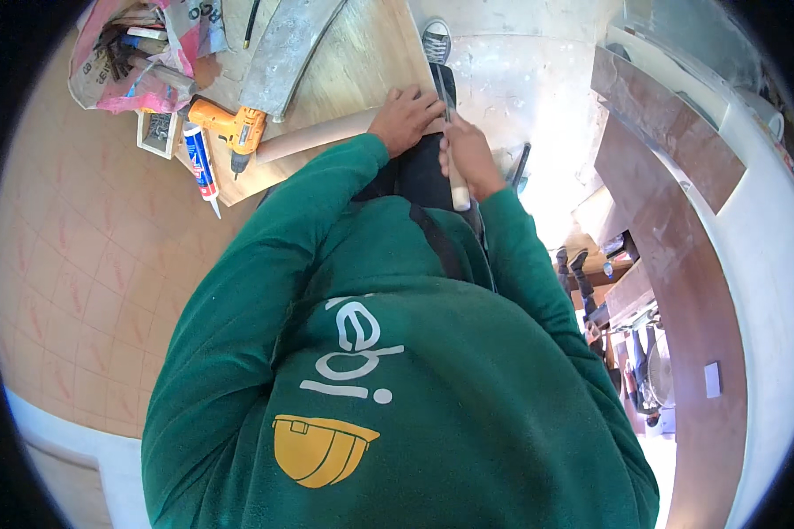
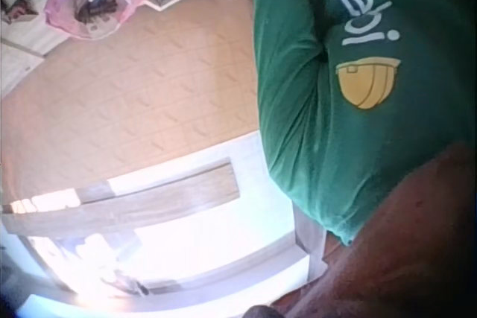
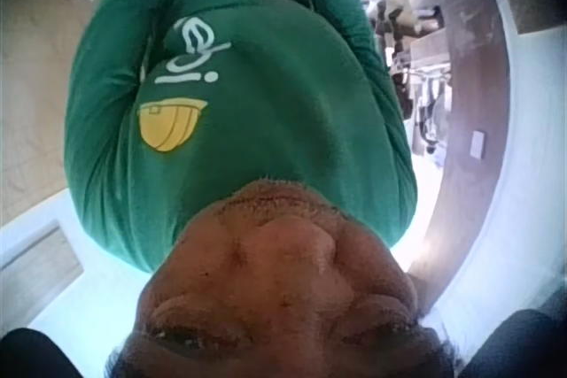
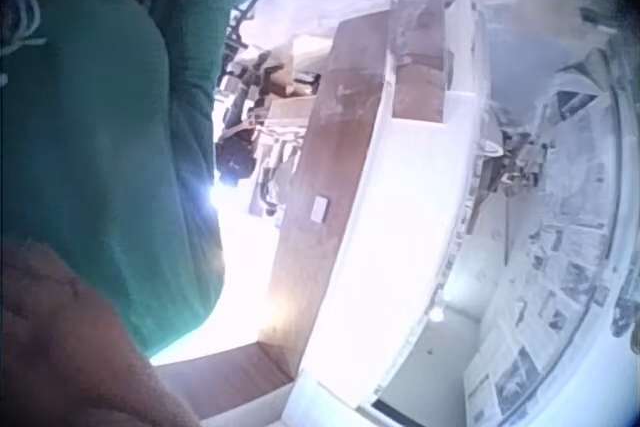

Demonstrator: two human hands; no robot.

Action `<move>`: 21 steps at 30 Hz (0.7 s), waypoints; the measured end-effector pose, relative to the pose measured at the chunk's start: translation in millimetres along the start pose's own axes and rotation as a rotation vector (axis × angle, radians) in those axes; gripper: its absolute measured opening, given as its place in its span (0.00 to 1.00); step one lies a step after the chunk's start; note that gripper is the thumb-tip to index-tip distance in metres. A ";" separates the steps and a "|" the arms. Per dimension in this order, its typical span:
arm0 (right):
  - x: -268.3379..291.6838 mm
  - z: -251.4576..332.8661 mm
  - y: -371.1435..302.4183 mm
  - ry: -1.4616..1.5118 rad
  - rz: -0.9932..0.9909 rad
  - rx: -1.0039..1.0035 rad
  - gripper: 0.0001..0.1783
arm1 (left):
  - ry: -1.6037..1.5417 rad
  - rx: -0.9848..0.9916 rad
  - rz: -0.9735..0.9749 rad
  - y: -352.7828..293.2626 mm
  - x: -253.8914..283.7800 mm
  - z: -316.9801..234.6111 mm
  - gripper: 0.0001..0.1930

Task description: The person uses a utility knife to trim a strip of edge banding on a wooden board. They then fit the trimmed strip onto the edge of a wooden cabinet frame, adjusting it to ensure a proper fit.

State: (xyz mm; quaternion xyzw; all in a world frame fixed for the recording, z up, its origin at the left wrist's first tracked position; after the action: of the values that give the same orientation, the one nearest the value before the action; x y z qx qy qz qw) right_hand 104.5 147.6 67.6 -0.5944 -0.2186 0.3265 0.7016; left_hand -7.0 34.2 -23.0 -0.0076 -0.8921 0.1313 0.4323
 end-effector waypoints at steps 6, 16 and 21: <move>3.1 -5.3 -35.8 -0.015 0.003 -0.031 0.28 | 0.040 0.037 0.037 -0.7 0.8 -2.4 0.14; -1.4 -7.8 -32.9 -0.034 -0.034 -0.046 0.24 | 0.014 0.033 0.063 -0.1 4.4 -4.2 0.15; -4.0 -2.8 3.0 0.042 -0.050 -0.015 0.30 | 0.036 0.018 0.039 -1.9 -1.7 -1.0 0.12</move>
State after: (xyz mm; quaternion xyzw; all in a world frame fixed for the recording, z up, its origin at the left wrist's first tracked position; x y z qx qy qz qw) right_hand 103.1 143.0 64.4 -0.6007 -0.2211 0.2950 0.7094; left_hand -5.0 32.4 -23.2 -0.0234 -0.8826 0.1478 0.4457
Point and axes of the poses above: each hand's wrist, its own y-axis towards the middle knuckle, its own x-axis out of the back of the hand, z = x × y, the point moved 1 cm from there along y, towards the middle knuckle, and after that the axes turned 1 degree about -y, right-handed, at the moved point
